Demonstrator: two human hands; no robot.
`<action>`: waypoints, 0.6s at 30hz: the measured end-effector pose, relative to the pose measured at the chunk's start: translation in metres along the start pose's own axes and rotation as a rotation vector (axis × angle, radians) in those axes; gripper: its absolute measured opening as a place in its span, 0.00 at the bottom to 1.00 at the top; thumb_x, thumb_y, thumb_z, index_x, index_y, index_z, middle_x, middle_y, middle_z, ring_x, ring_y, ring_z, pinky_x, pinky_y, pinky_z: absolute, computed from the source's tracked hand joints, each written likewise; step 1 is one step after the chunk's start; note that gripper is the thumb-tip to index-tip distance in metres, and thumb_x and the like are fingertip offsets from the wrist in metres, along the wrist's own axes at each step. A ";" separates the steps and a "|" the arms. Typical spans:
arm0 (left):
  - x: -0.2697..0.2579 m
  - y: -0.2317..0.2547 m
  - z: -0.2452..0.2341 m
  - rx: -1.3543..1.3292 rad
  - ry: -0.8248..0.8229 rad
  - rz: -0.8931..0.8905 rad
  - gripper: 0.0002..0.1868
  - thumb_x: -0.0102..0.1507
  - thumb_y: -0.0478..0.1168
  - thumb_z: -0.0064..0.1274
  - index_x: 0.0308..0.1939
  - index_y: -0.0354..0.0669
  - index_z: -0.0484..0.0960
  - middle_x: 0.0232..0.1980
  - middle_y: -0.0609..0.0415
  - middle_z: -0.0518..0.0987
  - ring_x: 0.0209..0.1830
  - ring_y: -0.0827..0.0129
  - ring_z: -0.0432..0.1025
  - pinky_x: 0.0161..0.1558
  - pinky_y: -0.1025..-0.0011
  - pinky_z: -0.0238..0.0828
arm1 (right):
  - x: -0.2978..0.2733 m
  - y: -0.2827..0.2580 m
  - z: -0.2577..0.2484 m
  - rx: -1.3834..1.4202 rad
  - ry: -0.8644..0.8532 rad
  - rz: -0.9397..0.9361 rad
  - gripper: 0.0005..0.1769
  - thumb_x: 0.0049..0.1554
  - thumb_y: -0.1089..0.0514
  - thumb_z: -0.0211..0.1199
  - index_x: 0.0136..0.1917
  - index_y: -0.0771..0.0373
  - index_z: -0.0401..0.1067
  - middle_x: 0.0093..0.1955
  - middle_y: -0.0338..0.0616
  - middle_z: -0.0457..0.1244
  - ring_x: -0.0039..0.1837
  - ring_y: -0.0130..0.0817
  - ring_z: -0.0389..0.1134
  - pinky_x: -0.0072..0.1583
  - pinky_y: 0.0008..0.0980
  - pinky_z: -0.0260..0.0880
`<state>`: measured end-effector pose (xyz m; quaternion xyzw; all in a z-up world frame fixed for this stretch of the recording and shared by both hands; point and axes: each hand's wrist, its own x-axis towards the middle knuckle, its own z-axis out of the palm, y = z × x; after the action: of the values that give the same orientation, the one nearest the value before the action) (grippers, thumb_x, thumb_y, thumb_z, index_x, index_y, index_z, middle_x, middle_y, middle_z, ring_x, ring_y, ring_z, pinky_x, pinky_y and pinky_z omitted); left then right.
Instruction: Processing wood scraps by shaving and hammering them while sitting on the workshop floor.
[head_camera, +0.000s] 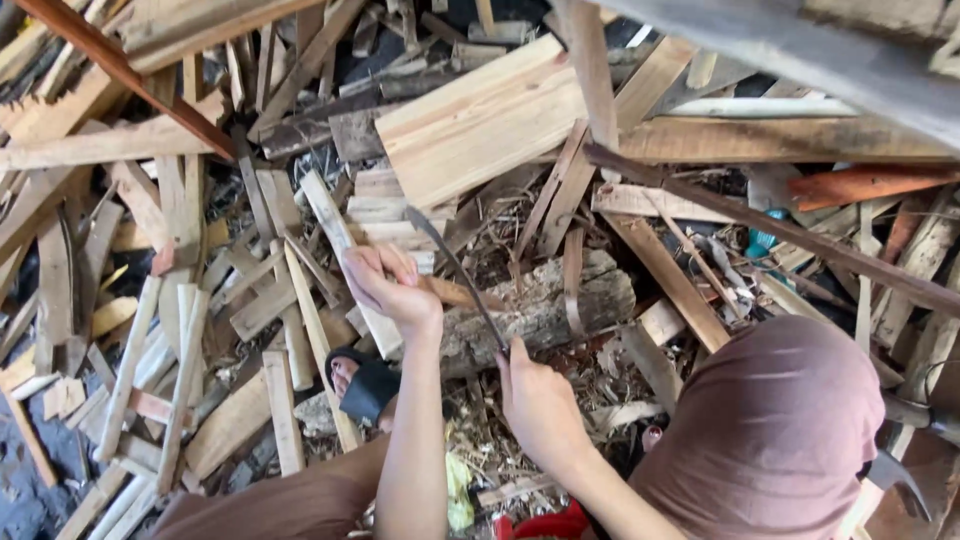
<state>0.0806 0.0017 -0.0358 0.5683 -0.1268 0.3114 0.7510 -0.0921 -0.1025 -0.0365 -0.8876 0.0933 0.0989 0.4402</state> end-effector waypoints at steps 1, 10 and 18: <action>-0.002 0.007 0.002 0.004 0.001 0.000 0.18 0.73 0.48 0.29 0.28 0.54 0.57 0.18 0.69 0.54 0.13 0.82 0.46 0.18 0.80 0.45 | 0.005 0.020 0.025 0.001 -0.004 -0.001 0.22 0.66 0.57 0.48 0.65 0.78 0.62 0.26 0.51 0.68 0.23 0.44 0.70 0.27 0.40 0.75; -0.005 0.006 0.021 0.081 0.224 0.019 0.19 0.73 0.42 0.31 0.25 0.50 0.54 0.11 0.62 0.47 0.08 0.83 0.45 0.12 0.86 0.48 | 0.048 0.068 0.074 -0.040 -0.230 0.181 0.27 0.68 0.54 0.42 0.73 0.75 0.57 0.39 0.63 0.70 0.44 0.55 0.76 0.44 0.49 0.78; -0.004 0.006 -0.003 -0.250 -0.260 -0.178 0.19 0.73 0.42 0.36 0.26 0.44 0.63 0.07 0.66 0.50 0.05 0.80 0.49 0.13 0.85 0.48 | 0.032 0.092 0.095 -0.225 -0.216 0.187 0.27 0.63 0.62 0.47 0.74 0.75 0.57 0.43 0.62 0.71 0.48 0.56 0.76 0.49 0.52 0.78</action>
<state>0.0731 0.0037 -0.0343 0.5148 -0.2097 0.1496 0.8177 -0.0937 -0.0838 -0.1713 -0.9030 0.1161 0.2438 0.3343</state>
